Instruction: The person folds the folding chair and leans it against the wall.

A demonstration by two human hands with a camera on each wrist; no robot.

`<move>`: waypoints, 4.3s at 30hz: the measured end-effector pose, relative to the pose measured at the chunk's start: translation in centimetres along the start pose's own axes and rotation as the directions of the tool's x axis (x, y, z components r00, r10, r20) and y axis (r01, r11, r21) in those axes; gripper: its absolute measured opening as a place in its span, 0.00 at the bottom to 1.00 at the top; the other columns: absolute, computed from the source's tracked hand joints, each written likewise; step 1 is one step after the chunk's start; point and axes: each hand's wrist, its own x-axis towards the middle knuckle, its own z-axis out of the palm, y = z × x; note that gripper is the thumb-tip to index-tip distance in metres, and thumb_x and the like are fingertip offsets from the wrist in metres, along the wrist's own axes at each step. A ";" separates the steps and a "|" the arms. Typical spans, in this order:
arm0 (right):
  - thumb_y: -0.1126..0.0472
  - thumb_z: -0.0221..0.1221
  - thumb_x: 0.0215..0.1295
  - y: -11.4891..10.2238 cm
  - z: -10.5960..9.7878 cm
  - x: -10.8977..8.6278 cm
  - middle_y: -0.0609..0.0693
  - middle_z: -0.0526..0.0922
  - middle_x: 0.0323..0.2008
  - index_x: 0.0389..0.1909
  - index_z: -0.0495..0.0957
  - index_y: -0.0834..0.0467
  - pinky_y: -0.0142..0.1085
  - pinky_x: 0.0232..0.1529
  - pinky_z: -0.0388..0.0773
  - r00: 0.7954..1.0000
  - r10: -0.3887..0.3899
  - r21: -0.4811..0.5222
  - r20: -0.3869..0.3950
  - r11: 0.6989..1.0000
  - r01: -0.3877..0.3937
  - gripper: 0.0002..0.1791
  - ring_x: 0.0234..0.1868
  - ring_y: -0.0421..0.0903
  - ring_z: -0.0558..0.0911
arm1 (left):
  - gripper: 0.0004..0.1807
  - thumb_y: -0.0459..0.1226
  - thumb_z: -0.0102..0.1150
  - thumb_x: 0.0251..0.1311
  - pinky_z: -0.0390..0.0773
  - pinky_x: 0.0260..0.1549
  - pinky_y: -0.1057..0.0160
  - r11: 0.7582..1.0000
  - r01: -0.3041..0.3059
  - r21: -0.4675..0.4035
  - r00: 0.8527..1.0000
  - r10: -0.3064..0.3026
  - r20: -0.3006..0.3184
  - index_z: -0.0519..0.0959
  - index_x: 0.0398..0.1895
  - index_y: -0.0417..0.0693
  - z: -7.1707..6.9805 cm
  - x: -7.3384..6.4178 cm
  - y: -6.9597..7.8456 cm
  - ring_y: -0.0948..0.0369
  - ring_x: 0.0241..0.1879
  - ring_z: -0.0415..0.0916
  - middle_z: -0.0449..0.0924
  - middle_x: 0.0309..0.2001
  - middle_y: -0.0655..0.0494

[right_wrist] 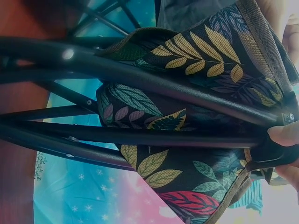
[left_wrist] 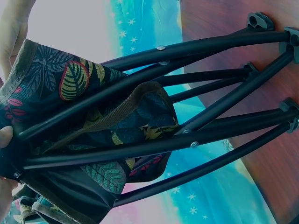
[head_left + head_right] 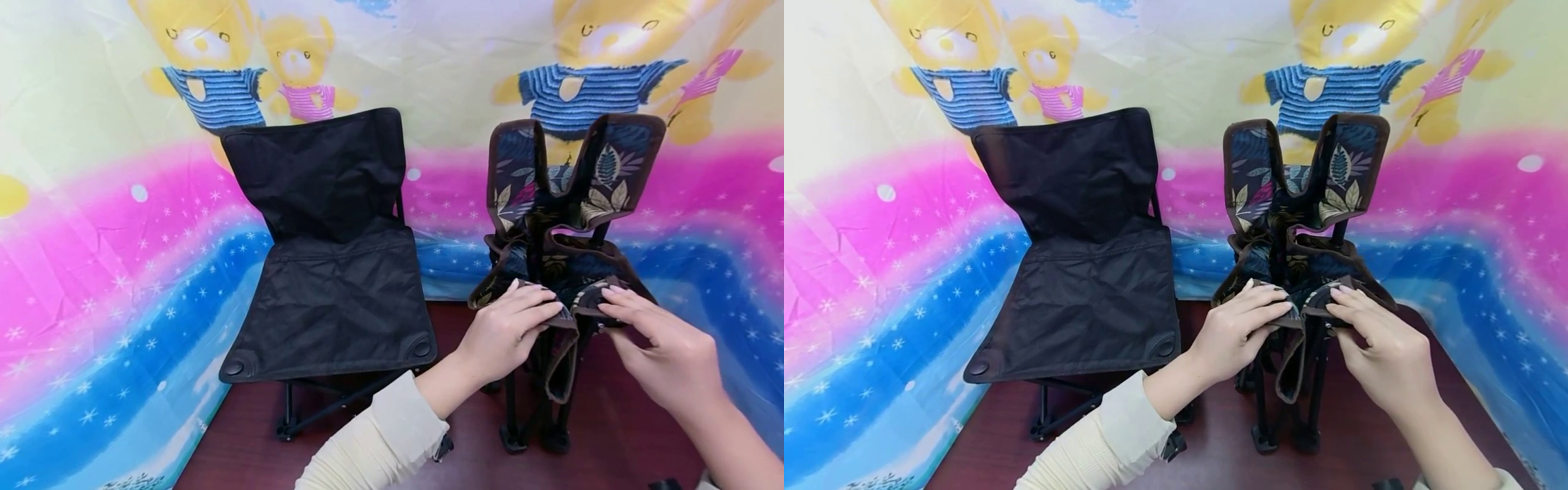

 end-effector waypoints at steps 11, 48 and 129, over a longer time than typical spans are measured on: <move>0.45 0.47 0.60 0.1 0.3 0.1 0.58 0.80 0.37 0.28 0.80 0.68 0.21 0.51 0.60 1.000 0.000 0.018 0.000 1.000 0.000 0.28 0.49 0.32 0.70 | 0.15 0.33 0.54 0.54 0.50 0.58 0.65 0.998 0.017 -0.055 1.000 -0.017 -0.006 0.76 0.47 0.45 0.1 0.2 0.1 0.64 0.55 0.62 0.73 0.49 0.54; 0.46 0.47 0.60 -0.2 1.1 0.9 0.59 0.80 0.36 0.29 0.80 0.68 0.23 0.51 0.61 1.000 -0.009 0.033 0.005 0.999 0.009 0.28 0.49 0.34 0.71 | 0.15 0.34 0.57 0.51 0.48 0.58 0.69 0.992 -0.018 -0.124 1.000 0.019 0.006 0.78 0.45 0.46 0.1 0.8 -1.6 0.69 0.53 0.64 0.74 0.48 0.56; 0.47 0.59 0.50 -1.3 2.1 -2.4 0.59 0.78 0.40 0.38 0.77 0.69 0.26 0.49 0.65 0.899 0.256 0.148 -0.355 0.965 -0.217 0.27 0.46 0.41 0.75 | 0.26 0.28 0.60 0.46 0.63 0.50 0.68 0.932 0.117 -0.342 0.947 -0.208 -0.244 0.69 0.52 0.32 1.9 -3.3 -1.2 0.61 0.56 0.61 0.68 0.53 0.45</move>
